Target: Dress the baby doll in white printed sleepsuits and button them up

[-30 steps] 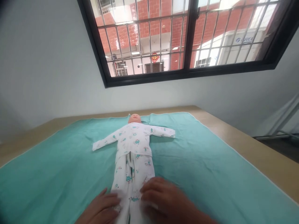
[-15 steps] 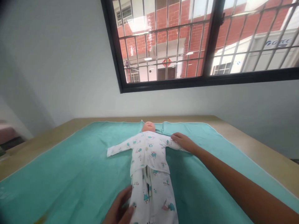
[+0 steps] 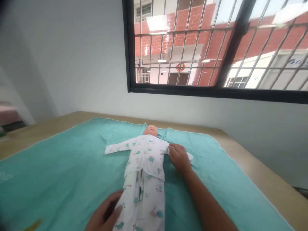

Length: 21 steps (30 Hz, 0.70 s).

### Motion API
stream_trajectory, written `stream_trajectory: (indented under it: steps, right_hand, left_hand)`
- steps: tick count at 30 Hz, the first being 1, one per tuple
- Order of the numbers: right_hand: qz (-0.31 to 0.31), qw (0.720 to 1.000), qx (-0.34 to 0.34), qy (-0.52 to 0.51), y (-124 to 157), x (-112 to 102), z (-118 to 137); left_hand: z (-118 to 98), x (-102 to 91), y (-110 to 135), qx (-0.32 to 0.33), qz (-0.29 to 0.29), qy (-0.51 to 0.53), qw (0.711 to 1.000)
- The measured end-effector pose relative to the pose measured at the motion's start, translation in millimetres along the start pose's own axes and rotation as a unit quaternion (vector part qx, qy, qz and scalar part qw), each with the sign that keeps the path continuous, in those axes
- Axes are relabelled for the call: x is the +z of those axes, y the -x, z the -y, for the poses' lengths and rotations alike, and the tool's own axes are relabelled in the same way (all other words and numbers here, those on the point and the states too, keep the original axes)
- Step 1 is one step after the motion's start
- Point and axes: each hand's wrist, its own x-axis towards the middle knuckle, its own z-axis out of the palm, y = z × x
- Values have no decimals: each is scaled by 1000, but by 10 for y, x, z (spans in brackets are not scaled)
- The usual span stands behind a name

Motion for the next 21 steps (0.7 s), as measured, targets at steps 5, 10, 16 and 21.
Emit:
stream_trajectory:
  steps: [5,10,16,21]
  right_hand:
    - [119,991,-57,23,90,-164,208]
    - [222,975,-30,12,93,-144,347]
    - [250,968,1,-7,68,-95,340]
    - [269,962,32,-35,49,-124,319]
  left_hand:
    - [-290,-79,20,-125,-71,70,987]
    - [-360,-40,70,-147,-179,110,967]
    - [-388,36,98,-154,-180,104,966]
    - [-432,36,59,-170,-178,35,969]
